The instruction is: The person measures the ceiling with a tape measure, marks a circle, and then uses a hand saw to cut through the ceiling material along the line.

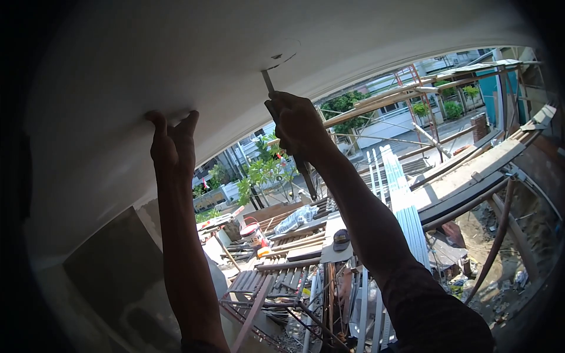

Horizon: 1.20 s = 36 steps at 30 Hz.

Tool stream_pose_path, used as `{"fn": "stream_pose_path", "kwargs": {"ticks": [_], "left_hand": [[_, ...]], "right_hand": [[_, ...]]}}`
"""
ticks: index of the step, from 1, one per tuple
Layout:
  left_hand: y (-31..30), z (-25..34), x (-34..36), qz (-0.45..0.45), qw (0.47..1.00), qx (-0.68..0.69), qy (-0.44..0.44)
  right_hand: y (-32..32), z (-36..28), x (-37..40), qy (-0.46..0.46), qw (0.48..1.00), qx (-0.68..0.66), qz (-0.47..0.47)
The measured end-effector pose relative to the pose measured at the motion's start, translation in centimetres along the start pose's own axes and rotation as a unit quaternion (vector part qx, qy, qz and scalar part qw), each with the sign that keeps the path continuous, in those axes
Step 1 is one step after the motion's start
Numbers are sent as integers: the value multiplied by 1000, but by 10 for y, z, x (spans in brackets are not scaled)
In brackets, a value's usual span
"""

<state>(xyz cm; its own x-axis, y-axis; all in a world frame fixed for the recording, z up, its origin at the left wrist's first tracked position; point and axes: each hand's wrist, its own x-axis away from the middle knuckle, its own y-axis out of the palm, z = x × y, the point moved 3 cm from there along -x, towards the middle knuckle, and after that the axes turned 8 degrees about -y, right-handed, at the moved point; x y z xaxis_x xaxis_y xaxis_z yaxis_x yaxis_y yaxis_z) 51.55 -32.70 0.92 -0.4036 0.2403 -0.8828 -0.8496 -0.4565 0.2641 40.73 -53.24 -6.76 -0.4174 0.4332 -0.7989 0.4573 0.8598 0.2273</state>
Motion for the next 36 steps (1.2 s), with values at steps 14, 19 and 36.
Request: {"fn": "stream_pose_path", "kwargs": {"ticks": [14,19,36], "left_hand": [[5,0,-1,-1,999,50,-19],[5,0,0,15,998,63,-18],[1,1,4,2,1000,7,-10]], "right_hand": [[5,2,0,-29,999,19,16],[-2,3,6,21,999,16,18],[3,8,21,1,1000,-3,8]]}}
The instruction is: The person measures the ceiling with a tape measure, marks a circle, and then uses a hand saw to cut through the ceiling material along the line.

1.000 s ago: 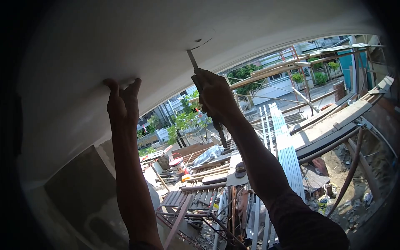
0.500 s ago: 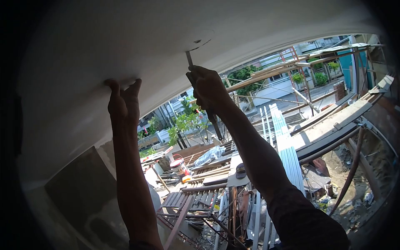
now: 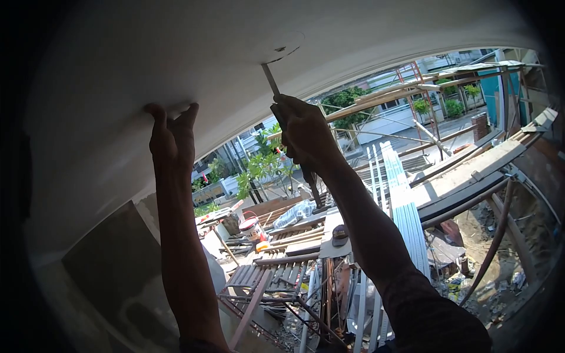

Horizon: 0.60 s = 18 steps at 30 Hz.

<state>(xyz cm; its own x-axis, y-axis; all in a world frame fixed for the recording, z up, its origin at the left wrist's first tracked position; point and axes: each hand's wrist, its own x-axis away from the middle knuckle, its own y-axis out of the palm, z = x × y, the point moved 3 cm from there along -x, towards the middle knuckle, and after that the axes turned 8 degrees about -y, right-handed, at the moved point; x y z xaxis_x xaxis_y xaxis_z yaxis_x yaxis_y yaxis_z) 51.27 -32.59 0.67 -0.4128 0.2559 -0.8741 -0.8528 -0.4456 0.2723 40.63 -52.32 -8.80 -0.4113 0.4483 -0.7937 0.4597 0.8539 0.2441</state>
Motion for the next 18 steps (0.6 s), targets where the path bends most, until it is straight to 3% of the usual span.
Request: {"fn": "stream_pose_path", "kwargs": {"ticks": [4,5,7,10,11,12,14,16,18], "left_hand": [[4,1,-2,-12,1000,-1,9],[3,1,-3,-10,1000,3,9],[-3,1,-4,-12,999,46,-15],[-4,0,-6,0,998,56,-19],[-3,0,-5,-2,998,54,-20],[2,0,-7,-20,998,55,-11],[1,1,-5,-25,998,54,-5],[-2,1,-4,-1,998,56,-14],[2,-1,-2,-1,998,58,-13]], "right_hand": [[9,3,-25,-15,999,-36,6],[9,4,-20,-57,998,-10,-5],[5,7,-2,-7,998,-67,6],[0,5,5,18,999,-37,-16],[4,2,-2,-44,999,4,-22],[15,11,-15,0,997,-69,-31],[14,6,-7,-174,983,48,-19],[0,-2,-3,-19,999,-37,0],[0,-6,-10,-7,999,-34,-7]]}}
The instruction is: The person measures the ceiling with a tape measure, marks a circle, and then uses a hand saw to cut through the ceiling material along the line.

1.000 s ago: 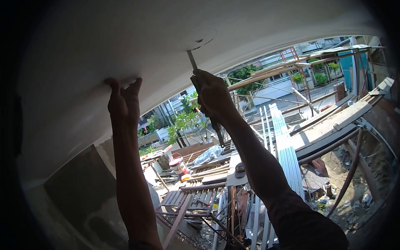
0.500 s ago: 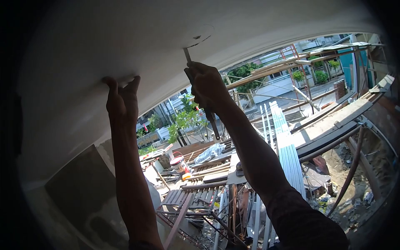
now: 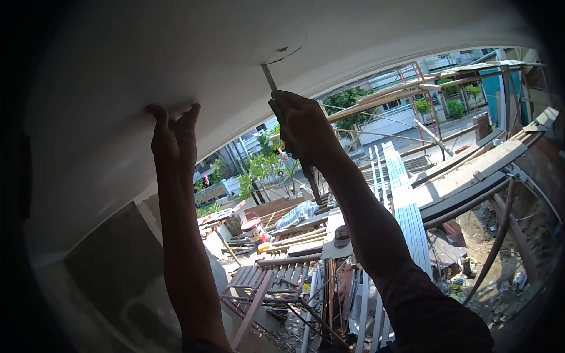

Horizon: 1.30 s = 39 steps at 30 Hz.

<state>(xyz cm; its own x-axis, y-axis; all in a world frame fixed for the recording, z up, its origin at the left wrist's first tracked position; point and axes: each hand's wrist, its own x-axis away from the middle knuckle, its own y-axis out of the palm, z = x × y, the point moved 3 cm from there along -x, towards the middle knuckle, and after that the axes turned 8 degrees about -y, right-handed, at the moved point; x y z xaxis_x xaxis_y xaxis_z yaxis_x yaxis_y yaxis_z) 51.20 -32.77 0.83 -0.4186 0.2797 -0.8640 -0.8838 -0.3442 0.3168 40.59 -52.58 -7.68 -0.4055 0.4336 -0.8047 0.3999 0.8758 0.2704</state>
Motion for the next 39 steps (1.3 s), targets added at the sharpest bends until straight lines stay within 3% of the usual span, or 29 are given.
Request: {"fn": "stream_pose_path", "kwargs": {"ticks": [3,5,7,11,13,15,16,18,20,21,23,24,25,26,27,31,32,34,35,39], "left_hand": [[-1,2,-2,-22,1000,-11,10],[2,2,-2,-40,999,-12,14],[3,2,2,17,998,-50,19],[5,-1,2,-8,998,-58,34],[8,2,3,4,999,-47,27],[2,4,-1,-2,998,-53,31],[1,2,0,-12,998,-56,33],[3,0,0,2,998,-51,29],[3,2,0,15,998,-51,29],[4,2,0,3,998,-54,35],[8,0,1,-5,998,-52,37],[7,0,2,5,998,-49,32],[6,2,3,16,998,-49,28],[5,3,5,20,998,-52,25],[6,2,6,17,998,-55,29],[6,2,3,11,999,-47,15],[6,2,2,10,999,-46,15],[6,2,2,-2,998,-52,38],[5,1,2,-1,998,-51,39],[6,1,4,10,998,-53,38]], "right_hand": [[5,6,-29,-23,997,-61,-50],[6,15,-21,-66,997,-19,-27],[-1,17,1,-22,999,-47,-7],[3,20,-17,-27,997,-41,-55],[9,21,-18,-269,945,184,-35],[-2,25,-8,-252,952,172,-21],[-4,13,7,-77,995,55,-37],[-6,13,7,-88,992,85,-37],[-7,12,1,-62,995,31,-65],[-5,19,-5,-64,995,29,-64],[8,16,-10,-270,932,228,-80],[1,17,-10,-268,932,229,-81],[-4,4,-3,-131,983,113,-58],[-7,2,5,13,999,-7,-30],[-6,12,-2,-65,994,79,-30],[-1,15,-23,-46,998,-2,-51],[4,14,-22,-217,965,139,-52],[3,13,-8,-377,882,278,-53],[-5,12,2,-184,968,161,-57],[-3,42,-10,-235,957,160,-65]]}}
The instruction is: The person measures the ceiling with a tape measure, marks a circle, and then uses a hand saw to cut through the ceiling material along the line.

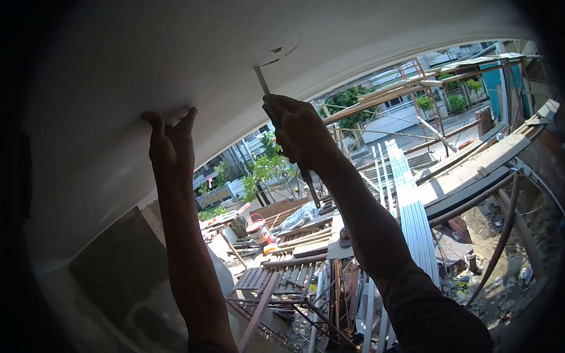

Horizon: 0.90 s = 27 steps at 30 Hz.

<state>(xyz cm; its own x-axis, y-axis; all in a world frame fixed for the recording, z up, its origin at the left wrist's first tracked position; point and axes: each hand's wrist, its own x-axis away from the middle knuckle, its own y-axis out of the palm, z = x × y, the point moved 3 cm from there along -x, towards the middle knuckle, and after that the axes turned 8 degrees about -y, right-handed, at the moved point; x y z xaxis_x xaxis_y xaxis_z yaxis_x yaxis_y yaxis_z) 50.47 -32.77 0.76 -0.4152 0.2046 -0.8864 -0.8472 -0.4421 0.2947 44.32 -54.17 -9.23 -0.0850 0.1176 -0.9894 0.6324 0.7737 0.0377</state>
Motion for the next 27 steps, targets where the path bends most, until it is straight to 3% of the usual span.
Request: {"fn": "stream_pose_path", "kwargs": {"ticks": [2,6,9,11,13,19,20,25,27], "left_hand": [[2,-1,-3,0,1000,4,3],[-5,-1,-3,6,1000,6,-11],[1,0,-1,13,1000,12,-1],[4,-1,-1,18,1000,17,4],[2,0,-1,1,1000,18,3],[1,0,0,-23,1000,-2,3],[2,0,-1,-25,1000,-1,3],[1,-3,0,26,999,27,-25],[-4,-2,-2,-20,999,23,-16]], "right_hand": [[3,-19,-7,197,961,-193,11],[-11,-28,14,130,990,-55,10],[-8,-45,12,261,950,-167,-35],[16,-29,11,228,958,-170,-37],[10,-37,23,274,947,-166,11],[-8,-36,23,249,939,-227,74],[-9,-42,20,244,950,-184,59],[-4,-39,24,250,943,-214,55],[-4,-38,22,262,939,-217,55]]}}
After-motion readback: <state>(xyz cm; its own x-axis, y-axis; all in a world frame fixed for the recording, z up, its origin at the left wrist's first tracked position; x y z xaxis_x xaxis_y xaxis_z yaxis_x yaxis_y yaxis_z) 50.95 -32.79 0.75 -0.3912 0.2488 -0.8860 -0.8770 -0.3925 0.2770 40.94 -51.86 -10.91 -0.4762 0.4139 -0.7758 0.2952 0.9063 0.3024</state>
